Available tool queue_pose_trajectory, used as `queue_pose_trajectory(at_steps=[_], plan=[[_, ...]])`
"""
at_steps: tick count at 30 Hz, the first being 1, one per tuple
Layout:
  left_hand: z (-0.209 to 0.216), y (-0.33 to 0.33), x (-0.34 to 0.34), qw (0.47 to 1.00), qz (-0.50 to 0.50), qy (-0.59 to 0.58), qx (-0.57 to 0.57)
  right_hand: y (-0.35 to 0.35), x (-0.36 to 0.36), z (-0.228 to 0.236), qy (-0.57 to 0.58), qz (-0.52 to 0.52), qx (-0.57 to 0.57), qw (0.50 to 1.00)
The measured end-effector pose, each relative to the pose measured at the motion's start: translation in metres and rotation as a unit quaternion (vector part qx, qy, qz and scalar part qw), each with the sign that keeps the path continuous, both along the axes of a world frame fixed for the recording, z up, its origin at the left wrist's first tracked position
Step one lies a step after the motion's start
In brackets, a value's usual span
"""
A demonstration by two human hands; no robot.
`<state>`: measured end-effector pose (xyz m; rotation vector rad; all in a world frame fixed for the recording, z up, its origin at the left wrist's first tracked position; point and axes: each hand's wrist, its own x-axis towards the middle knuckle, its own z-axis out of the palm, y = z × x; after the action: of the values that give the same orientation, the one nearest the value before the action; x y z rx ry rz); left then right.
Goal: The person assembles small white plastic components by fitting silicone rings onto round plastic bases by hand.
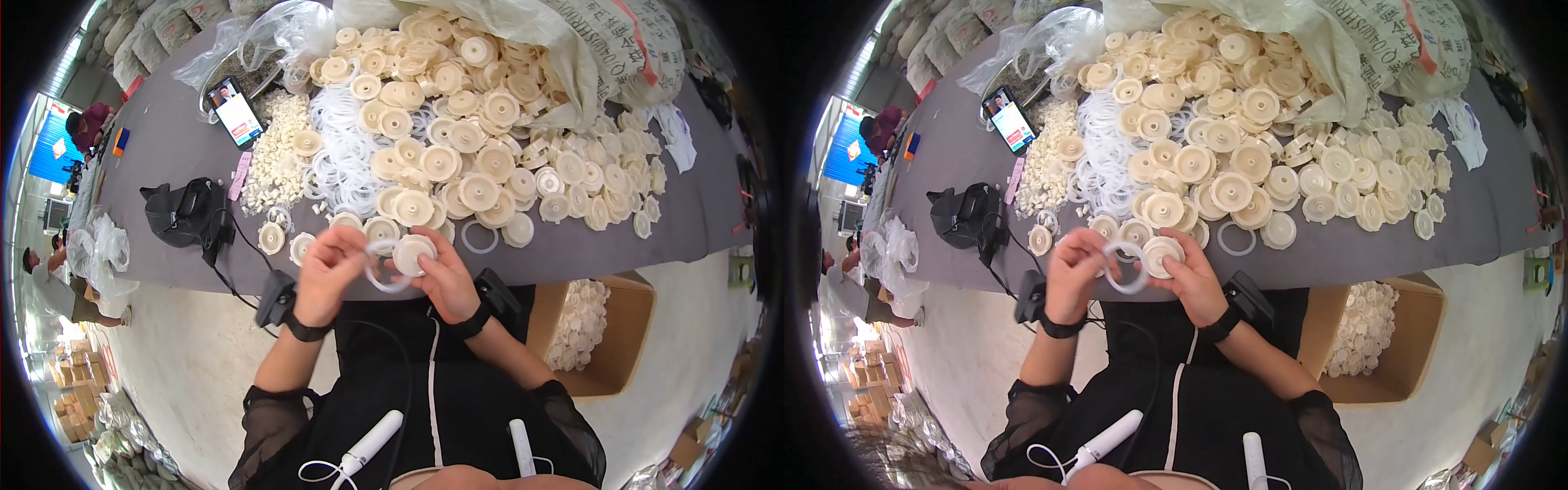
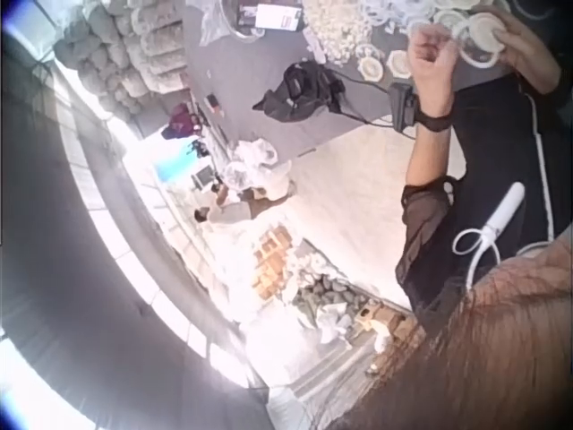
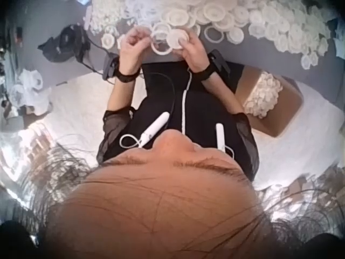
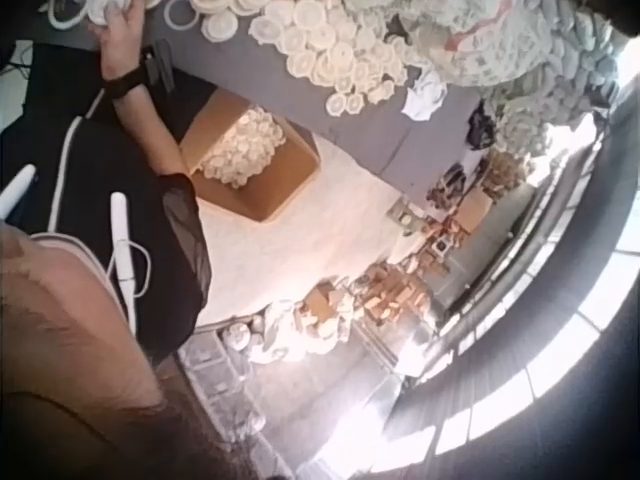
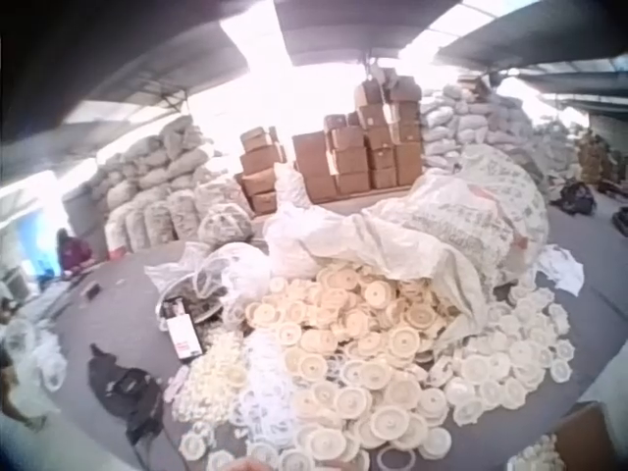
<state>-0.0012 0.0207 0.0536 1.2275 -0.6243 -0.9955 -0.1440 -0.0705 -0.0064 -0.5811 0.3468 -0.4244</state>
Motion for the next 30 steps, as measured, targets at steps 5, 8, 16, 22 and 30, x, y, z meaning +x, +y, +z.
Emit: queue_pose_trajectory(at_steps=[5, 8, 16, 22, 30], plan=[[-0.016, -0.014, -0.031, 0.999, 0.014, -0.017, 0.039, 0.0, -0.004, -0.006, -0.048, -0.02, 0.074, 0.996], [-0.023, -0.013, -0.036, 0.989, 0.045, -0.133, 0.054, -0.001, -0.007, 0.004, -0.04, -0.029, 0.121, 0.991], [-0.028, -0.014, -0.039, 0.945, 0.06, -0.316, 0.064, 0.008, -0.005, 0.001, 0.013, -0.068, -0.037, 0.997], [-0.031, -0.015, -0.037, 0.925, 0.102, -0.366, 0.012, 0.009, -0.009, 0.002, 0.046, -0.085, -0.212, 0.973], [-0.029, -0.007, -0.045, 0.992, 0.065, -0.097, 0.042, 0.007, -0.019, 0.006, 0.027, -0.053, -0.163, 0.985]])
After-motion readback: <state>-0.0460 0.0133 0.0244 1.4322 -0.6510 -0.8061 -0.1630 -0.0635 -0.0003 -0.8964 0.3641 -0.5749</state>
